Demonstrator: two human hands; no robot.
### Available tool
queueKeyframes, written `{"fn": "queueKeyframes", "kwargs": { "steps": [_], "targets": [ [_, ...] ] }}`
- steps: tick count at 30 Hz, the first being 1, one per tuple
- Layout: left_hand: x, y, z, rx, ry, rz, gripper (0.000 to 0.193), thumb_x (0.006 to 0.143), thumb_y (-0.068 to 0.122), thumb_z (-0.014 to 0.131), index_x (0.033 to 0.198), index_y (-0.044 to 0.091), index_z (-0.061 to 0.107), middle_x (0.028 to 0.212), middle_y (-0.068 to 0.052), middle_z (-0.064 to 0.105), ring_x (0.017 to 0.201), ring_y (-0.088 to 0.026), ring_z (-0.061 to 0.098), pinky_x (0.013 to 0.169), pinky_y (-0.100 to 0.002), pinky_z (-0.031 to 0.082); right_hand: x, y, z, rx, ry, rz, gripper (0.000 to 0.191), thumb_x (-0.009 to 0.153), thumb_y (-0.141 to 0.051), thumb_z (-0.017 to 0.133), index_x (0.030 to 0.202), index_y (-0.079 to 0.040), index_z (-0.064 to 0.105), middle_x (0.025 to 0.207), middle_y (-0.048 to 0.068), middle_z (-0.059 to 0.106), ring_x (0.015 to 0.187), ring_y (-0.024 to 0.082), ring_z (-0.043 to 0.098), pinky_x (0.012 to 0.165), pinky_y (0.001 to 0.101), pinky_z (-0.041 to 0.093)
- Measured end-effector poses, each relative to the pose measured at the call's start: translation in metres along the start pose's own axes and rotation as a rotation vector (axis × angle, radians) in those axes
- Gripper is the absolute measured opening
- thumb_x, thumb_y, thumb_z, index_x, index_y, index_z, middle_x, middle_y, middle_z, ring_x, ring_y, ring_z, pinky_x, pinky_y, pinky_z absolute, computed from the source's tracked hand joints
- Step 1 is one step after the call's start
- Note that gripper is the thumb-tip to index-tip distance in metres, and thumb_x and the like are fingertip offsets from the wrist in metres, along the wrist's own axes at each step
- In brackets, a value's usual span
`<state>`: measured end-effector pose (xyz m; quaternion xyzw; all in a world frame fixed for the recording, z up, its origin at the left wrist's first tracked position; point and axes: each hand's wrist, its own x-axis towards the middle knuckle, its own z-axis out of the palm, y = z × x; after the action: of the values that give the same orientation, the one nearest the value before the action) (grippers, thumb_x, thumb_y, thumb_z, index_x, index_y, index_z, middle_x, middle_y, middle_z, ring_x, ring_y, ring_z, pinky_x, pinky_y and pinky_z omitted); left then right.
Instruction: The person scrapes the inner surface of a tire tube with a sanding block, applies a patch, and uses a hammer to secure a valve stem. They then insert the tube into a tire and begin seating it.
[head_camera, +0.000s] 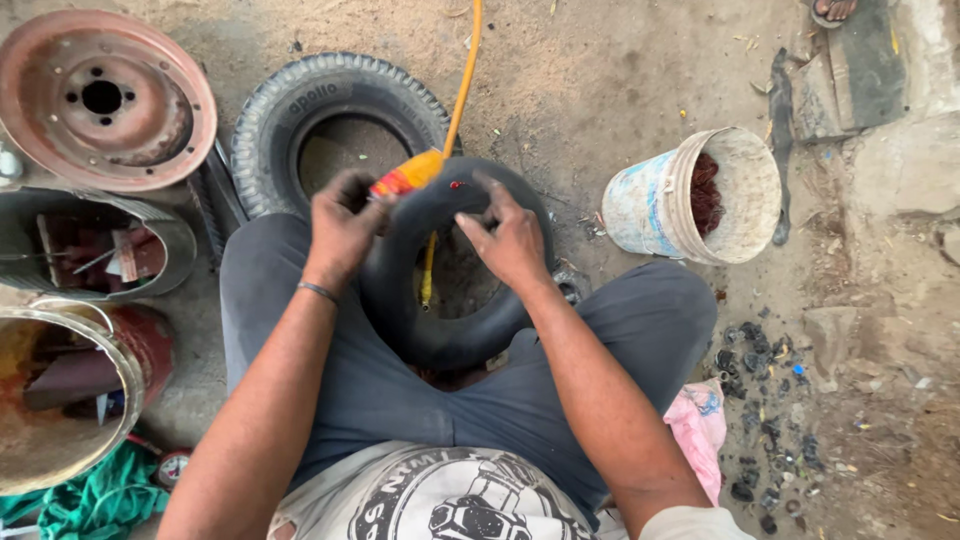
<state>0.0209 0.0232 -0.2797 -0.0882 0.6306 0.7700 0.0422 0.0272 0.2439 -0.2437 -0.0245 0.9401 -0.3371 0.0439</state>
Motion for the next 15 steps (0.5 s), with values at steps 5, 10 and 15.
{"fn": "queueKeyframes", "kwargs": {
  "steps": [5,10,15],
  "targets": [
    [0.000,0.001,-0.003,-0.071,0.111,-0.186,0.014,0.094,0.005,0.063,0.101,0.009,0.052,0.081,-0.007,0.072,0.054,-0.014,0.067,0.046,-0.029,0.052,-0.002,0.011,0.008,-0.302,-0.195,-0.076,0.095,0.082,-0.023,0.080,0.160,-0.030,0.026,0.109,0.019,0.073,0.097,0.043,0.069,0.086,0.0514,0.054],
    [-0.013,-0.005,0.002,0.350,0.208,0.133,0.017,0.091,0.005,0.069,0.105,0.003,0.059,0.081,-0.013,0.071,0.069,-0.023,0.073,0.063,-0.037,0.056,-0.005,0.014,0.024,-0.389,-0.290,0.007,0.090,0.086,-0.027,0.078,0.161,-0.033,0.028,0.114,0.018,0.073,0.104,0.040,0.069,0.090,0.0511,0.054],
    [-0.013,-0.008,0.002,0.600,0.208,0.171,0.022,0.086,0.010,0.072,0.105,0.005,0.061,0.081,-0.020,0.068,0.080,-0.041,0.070,0.072,-0.048,0.052,-0.002,0.021,0.025,-0.348,-0.183,-0.134,0.088,0.083,-0.026,0.080,0.157,-0.030,0.033,0.119,0.018,0.071,0.102,0.042,0.068,0.088,0.0513,0.055]
  ]
}}
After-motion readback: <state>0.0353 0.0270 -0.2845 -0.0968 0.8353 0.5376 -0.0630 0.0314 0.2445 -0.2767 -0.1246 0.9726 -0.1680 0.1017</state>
